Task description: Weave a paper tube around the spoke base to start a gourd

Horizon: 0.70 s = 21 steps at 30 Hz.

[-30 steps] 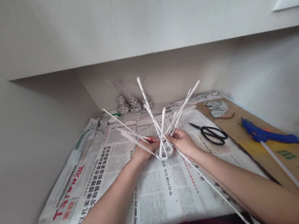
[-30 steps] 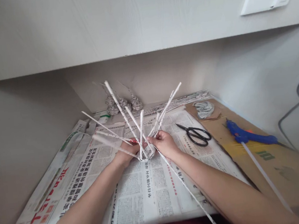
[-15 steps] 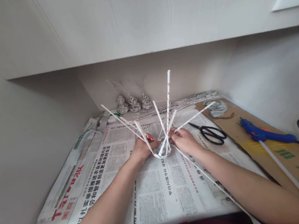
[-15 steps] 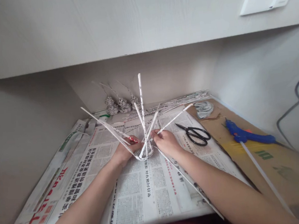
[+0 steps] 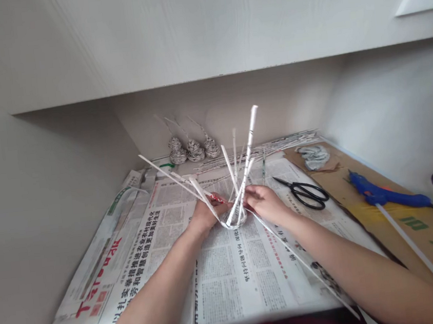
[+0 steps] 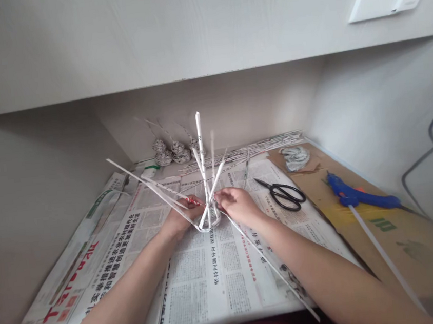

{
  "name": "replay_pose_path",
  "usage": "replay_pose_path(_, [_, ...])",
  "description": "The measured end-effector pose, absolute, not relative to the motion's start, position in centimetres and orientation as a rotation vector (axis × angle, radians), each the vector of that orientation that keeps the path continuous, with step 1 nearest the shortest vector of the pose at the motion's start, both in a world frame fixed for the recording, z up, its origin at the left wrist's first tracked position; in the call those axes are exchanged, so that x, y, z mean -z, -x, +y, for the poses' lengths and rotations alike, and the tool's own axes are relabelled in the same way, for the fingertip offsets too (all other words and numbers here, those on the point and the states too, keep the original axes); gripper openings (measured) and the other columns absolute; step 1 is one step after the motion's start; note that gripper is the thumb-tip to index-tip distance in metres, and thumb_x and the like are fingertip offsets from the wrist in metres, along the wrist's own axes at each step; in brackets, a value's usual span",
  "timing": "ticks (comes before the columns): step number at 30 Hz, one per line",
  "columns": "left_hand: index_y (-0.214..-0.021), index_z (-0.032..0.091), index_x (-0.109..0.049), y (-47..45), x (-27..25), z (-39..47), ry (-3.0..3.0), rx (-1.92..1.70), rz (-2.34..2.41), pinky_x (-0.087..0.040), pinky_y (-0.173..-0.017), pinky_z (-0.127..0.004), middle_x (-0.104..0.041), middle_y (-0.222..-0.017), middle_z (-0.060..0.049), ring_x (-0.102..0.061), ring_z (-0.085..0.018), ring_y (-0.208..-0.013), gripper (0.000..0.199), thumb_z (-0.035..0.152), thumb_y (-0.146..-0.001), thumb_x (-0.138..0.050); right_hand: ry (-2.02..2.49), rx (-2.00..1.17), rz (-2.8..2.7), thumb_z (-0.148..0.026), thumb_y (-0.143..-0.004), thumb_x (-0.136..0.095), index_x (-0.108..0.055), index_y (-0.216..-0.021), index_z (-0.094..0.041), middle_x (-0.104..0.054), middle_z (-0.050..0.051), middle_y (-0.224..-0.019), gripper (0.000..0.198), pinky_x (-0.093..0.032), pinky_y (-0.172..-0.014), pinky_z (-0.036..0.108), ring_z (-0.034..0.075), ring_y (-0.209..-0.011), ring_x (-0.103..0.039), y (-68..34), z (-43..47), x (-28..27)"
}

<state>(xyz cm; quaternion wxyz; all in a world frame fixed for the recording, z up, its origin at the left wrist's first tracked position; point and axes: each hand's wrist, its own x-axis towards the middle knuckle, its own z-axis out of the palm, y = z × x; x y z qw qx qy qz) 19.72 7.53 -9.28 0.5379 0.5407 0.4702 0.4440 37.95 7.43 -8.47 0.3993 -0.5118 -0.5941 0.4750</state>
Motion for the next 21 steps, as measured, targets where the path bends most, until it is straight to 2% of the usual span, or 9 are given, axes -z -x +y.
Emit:
replay_pose_path(3, [-0.08,0.013,-0.064,-19.76,9.35,7.5,-1.247,-1.038,1.102,-0.047,-0.057,-0.027,-0.066,-0.066,-0.004,-0.06,-0.016,-0.058,0.032,0.031,-0.055,-0.075,1.265,-1.207,-1.524,-0.032,-0.073,-0.06,-0.064,-0.089,-0.018,-0.067,0.001,-0.074,0.021,-0.049,-0.059,0.022,0.013,-0.064,-0.062,-37.42,7.12,8.89])
replay_pose_path(7, [-0.084,0.013,-0.066,-19.8,9.66,7.41,-1.278,-1.013,1.099,-0.048,-0.06,-0.028,-0.068,-0.071,-0.006,-0.063,-0.018,-0.062,0.034,0.032,-0.057,-0.074,1.369,-1.27,-1.514,-0.03,-0.071,-0.059,-0.061,-0.091,-0.02,-0.065,0.0,-0.07,0.022,-0.043,-0.04,0.02,0.011,-0.048,-0.056,-37.21,6.78,9.11])
replay_pose_path(9, [-0.083,0.013,-0.067,-19.84,9.79,7.36,-1.321,-1.007,1.111,-0.048,-0.061,-0.028,-0.069,-0.073,-0.007,-0.063,-0.018,-0.064,0.031,0.032,-0.058,-0.073,1.39,-1.253,-1.535,-0.03,-0.071,-0.059,-0.06,-0.089,-0.02,-0.064,0.0,-0.068,0.021,-0.041,-0.037,0.02,0.011,-0.044,-0.053,-37.19,6.67,9.23])
replay_pose_path(16, [-0.083,0.014,-0.068,-20.19,9.73,7.15,-1.331,-1.011,1.22,-0.049,-0.063,-0.029,-0.07,-0.077,-0.008,-0.063,-0.02,-0.068,0.029,0.031,-0.06,-0.072,1.387,-0.772,-1.742,-0.025,-0.068,-0.059,-0.062,-0.072,-0.019,-0.059,-0.003,-0.057,0.007,-0.038,-0.049,0.02,0.011,-0.051,-0.052,-37.43,6.53,9.34])
replay_pose_path(21, [-0.084,0.014,-0.068,-20.51,9.5,6.86,-1.358,-1.007,1.249,-0.048,-0.061,-0.028,-0.069,-0.075,-0.007,-0.063,-0.019,-0.067,0.031,0.035,-0.061,-0.071,1.423,-0.819,-1.649,-0.024,-0.067,-0.058,-0.063,-0.069,-0.018,-0.062,-0.001,-0.061,0.008,-0.04,-0.052,0.022,0.013,-0.054,-0.055,-37.41,6.9,9.38])
